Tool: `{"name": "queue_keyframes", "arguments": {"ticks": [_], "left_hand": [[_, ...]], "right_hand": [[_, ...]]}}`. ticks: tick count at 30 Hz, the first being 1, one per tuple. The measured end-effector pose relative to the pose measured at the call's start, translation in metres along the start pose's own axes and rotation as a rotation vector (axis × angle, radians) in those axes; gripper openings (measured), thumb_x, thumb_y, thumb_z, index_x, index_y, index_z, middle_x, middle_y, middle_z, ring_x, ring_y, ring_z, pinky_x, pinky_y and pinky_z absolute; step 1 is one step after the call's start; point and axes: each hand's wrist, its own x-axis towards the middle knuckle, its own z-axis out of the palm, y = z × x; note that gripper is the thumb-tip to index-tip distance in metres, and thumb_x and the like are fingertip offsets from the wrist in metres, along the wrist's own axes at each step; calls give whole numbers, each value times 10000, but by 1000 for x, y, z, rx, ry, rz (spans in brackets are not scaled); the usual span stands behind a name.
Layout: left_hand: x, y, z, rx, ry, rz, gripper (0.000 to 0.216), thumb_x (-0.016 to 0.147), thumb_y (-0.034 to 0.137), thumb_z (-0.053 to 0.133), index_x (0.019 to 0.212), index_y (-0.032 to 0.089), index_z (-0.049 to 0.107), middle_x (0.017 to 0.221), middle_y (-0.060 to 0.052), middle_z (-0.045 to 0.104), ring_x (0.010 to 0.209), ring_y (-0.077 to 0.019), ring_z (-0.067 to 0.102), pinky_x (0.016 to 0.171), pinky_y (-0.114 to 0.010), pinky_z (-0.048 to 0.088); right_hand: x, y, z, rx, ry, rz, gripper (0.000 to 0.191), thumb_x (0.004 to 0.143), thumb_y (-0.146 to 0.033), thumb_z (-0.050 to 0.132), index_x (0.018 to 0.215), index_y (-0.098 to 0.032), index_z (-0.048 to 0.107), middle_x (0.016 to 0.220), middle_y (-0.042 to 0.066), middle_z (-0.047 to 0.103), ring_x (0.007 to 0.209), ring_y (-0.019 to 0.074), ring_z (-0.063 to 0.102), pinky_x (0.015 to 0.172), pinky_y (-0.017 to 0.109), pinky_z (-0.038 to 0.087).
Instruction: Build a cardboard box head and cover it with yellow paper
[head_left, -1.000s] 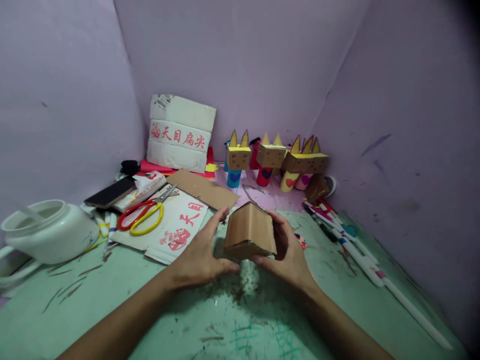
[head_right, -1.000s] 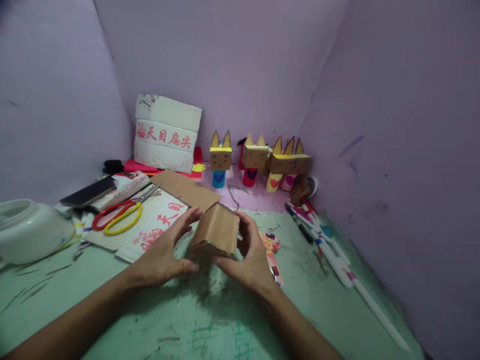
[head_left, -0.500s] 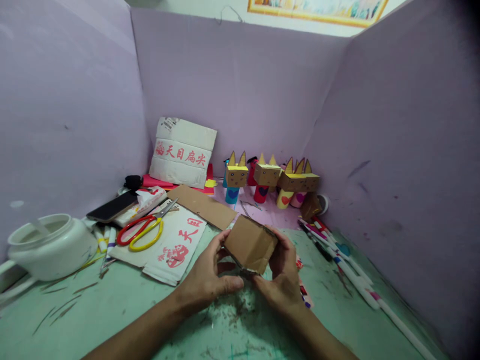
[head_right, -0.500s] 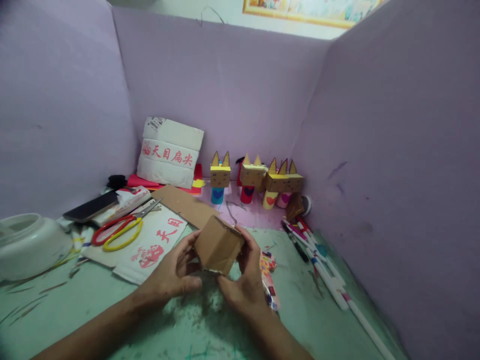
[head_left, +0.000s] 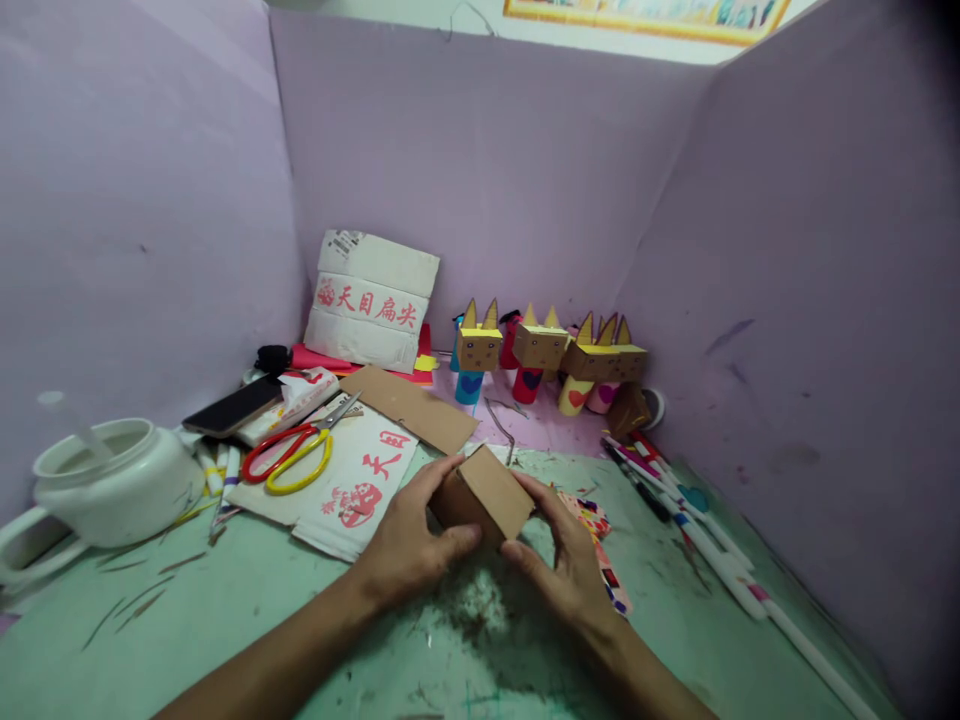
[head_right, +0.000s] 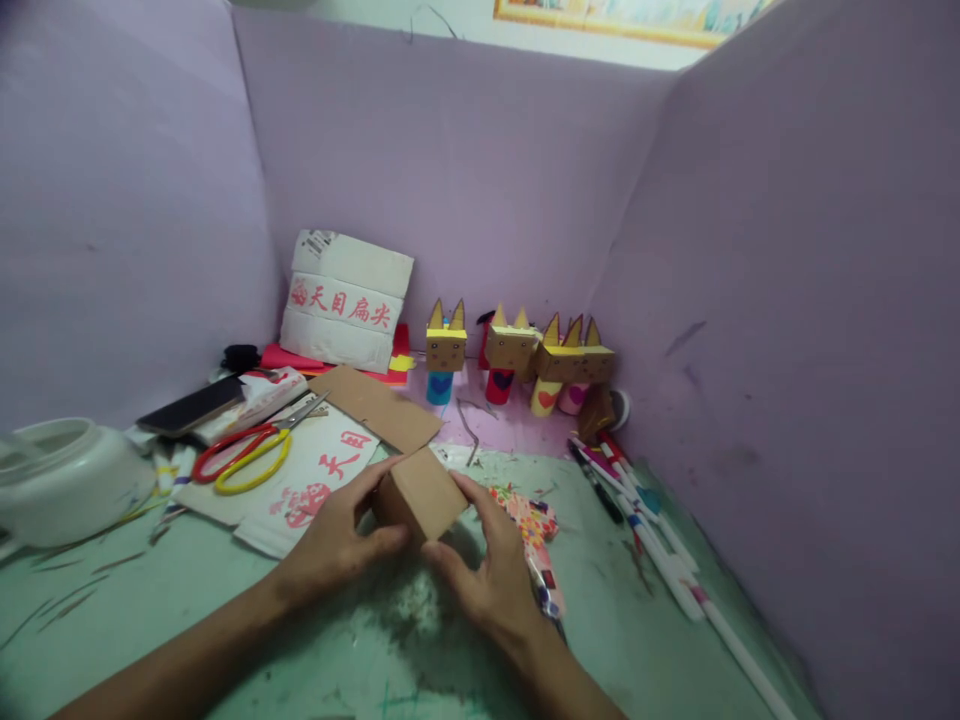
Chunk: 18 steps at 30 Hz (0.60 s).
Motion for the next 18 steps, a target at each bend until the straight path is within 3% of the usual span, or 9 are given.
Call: {"name": "queue_keyframes", "arguments": {"ticks": [3, 10, 14, 18], "left_hand": [[1, 2, -5, 31, 25, 11, 686, 678, 324, 720, 1305, 137, 514, 1317, -146, 577, 1217, -346, 511, 1036, -449, 385], [7, 7, -21, -196, 74, 0, 684, 663, 475, 720, 1243, 151, 560, 1269, -146, 590, 1158, -339, 522, 938, -424, 420], [9, 3, -21, -211, 18, -12, 772, 606, 441, 775, 1291, 197, 520, 1355, -129, 526, 1255, -359, 434, 977, -452, 365], [7, 6, -16, -329, -94, -36, 799, 580, 381, 795, 1299, 202, 494, 1335, -115, 562, 1268, -365, 449, 1013, -458, 348]], "right_hand": [[4, -4, -2, 24, 58, 40, 492, 775, -448, 670, 1209, -241, 571, 1190, 98, 639, 1088, 314, 571, 930, 458, 428], [9, -12, 5, 581, 210, 350, 373, 718, -355, 668, 1074, -251, 633, 1056, 53, 700, 1003, 260, 612, 833, 375, 470], [10, -13, 7, 661, 278, 338, 356, 644, -305, 689, 997, -263, 658, 992, 28, 696, 949, 238, 605, 783, 335, 463], [8, -10, 7, 639, 269, 304, 338, 642, -296, 681, 976, -266, 638, 968, 29, 683, 927, 246, 606, 763, 342, 471]]}}
